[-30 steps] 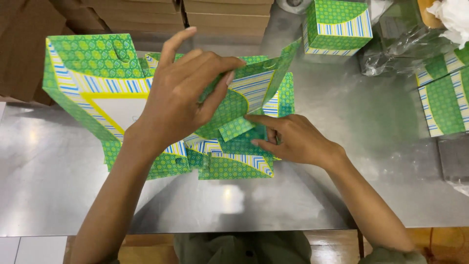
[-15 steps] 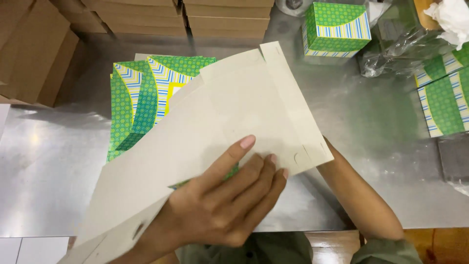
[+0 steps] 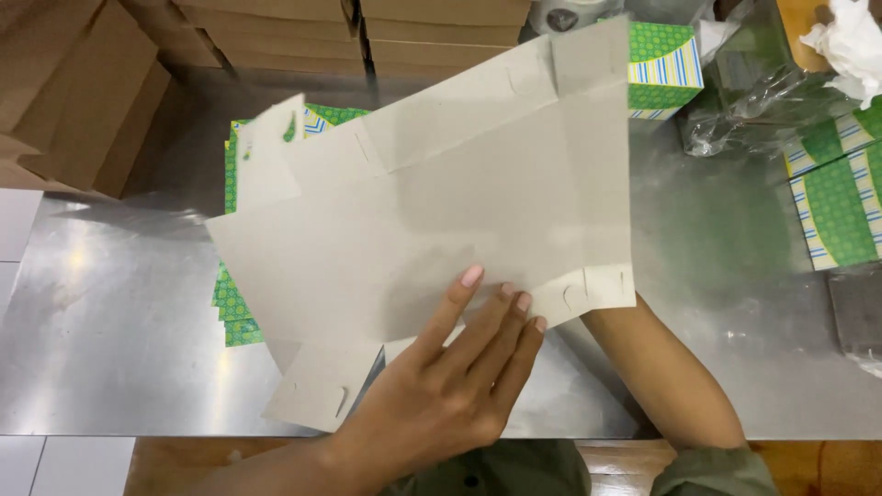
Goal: The person assembles flat, patterned paper boxes by folding along pre-scored lines and tucking flaps into slots. They handle multiple units one at a time, aligning edges and securing tabs to form the box shape on a metal work surface.
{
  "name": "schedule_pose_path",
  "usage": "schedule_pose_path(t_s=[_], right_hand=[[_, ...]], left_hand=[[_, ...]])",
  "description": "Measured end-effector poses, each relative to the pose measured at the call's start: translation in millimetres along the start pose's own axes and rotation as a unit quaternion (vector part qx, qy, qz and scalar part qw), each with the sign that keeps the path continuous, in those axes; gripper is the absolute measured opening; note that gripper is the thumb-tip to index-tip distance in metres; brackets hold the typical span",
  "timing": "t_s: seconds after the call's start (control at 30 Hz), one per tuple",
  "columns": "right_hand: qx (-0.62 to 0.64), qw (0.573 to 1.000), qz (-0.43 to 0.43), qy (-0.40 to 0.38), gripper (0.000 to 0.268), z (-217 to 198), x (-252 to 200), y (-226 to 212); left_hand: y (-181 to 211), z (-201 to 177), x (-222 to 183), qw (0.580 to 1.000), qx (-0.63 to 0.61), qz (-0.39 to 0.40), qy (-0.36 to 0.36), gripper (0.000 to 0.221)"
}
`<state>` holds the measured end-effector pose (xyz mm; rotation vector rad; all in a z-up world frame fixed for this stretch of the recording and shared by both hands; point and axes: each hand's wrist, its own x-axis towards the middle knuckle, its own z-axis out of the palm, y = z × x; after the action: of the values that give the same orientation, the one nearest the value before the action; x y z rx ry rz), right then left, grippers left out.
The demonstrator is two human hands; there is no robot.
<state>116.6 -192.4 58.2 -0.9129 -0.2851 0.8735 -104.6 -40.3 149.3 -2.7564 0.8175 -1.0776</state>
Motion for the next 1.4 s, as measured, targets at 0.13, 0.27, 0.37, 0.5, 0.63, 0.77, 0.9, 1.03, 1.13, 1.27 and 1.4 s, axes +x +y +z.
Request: schedule_pose_path(t_s=[0.13,0.27,0.37,0.5,0.63,0.77,0.9,1.03,1.13,1.27,1.4], right_hand=[[0.139,0.99,0.019,0.004,0.067,-6,1,0],[0.137,0.99,-0.006,0.032,0.056,-55,13,10],[-0.118,0.989,-0.045,0.072,0.033,-59,14,5],[-0.499,0.859,-0.071,0.093,0.027,-54,8,-3],[-0.574,0.808,-0.115,0.073,0.018,-52,11,4],[-0.69,0.697,-0.194,0.03,0.012,-38,8,15],[-0.752,0.628,-0.202,0.009,0.014,-39,4,30],[-0.756,0.611,-0.234,0.008,0.014,-28,-5,33],[-0.708,0.644,-0.283,0.063,0.015,-20,-8,33],[-0.603,0.67,-0.412,0.133,0.014,-19,-5,26],[-0.583,0.652,-0.468,0.126,0.012,-15,-7,11]], left_hand=[[2,28,-12,1.0,-0.005,-0.017,-0.012,0.012],[8,72,-38,0.994,-0.006,0.0,-0.108,0.012],[14,105,-55,0.973,-0.117,-0.027,-0.195,0.02],[24,155,-78,0.93,-0.245,-0.086,-0.26,0.022],[13,157,-63,0.916,-0.295,-0.119,-0.243,0.013],[1,156,-53,0.896,-0.357,-0.182,-0.194,0.011],[-11,158,-47,0.868,-0.407,-0.223,-0.174,0.014],[-10,159,-47,0.862,-0.424,-0.221,-0.168,0.013],[-1,152,-46,0.869,-0.424,-0.201,-0.156,0.012],[10,134,-42,0.903,-0.406,-0.121,-0.078,0.008],[-12,109,-32,0.924,-0.349,-0.158,0.002,0.029]])
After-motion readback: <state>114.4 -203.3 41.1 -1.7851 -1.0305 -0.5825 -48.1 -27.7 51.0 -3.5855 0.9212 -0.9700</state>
